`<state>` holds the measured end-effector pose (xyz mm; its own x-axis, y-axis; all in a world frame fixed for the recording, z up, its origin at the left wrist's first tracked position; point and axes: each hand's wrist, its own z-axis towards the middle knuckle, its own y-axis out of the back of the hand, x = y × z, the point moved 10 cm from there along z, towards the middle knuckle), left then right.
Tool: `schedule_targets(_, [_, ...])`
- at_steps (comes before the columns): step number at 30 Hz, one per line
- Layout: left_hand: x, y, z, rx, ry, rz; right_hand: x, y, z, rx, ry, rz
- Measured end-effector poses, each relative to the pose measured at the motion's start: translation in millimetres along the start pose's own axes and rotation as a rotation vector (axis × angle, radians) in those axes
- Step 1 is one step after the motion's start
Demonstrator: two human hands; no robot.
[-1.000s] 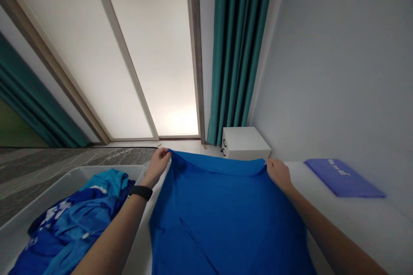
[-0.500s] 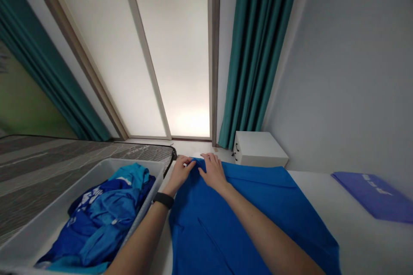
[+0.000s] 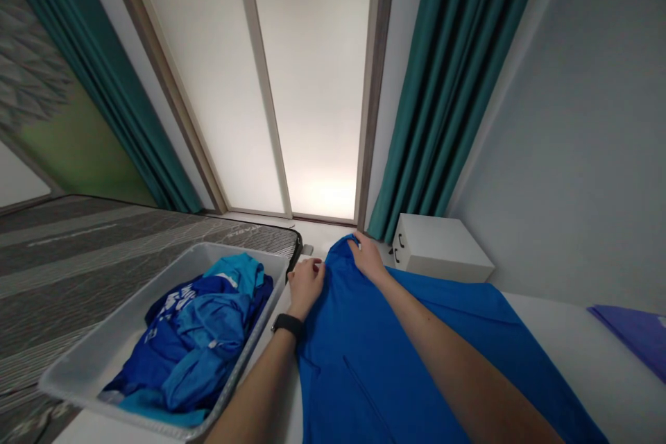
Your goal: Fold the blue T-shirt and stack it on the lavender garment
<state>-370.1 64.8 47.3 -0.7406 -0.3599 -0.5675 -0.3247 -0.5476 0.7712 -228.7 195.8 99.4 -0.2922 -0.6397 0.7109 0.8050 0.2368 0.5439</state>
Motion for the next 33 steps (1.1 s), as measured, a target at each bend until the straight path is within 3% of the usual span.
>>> schedule_targets(7, [-8.6,-4.0,-4.4,0.072,-0.015,0.17,-4.3,21.7,14.3,-0.11,-0.015,0.108])
schedule_targets(19, [-20.1,-8.7,-9.5,0.152,-0.104,0.24,-10.3,31.7,8.7,-0.222,-0.056,0.221])
schedule_targets(26, [-23.7,-10.2,-12.6,0.16,-0.131,0.339,-34.7,43.9,-3.1,-0.329,-0.136,0.254])
schedule_targets(33, [-25.0,-11.5,-13.7,0.155,-0.15,0.376,-64.2,39.1,-30.3,-0.374,-0.2,0.239])
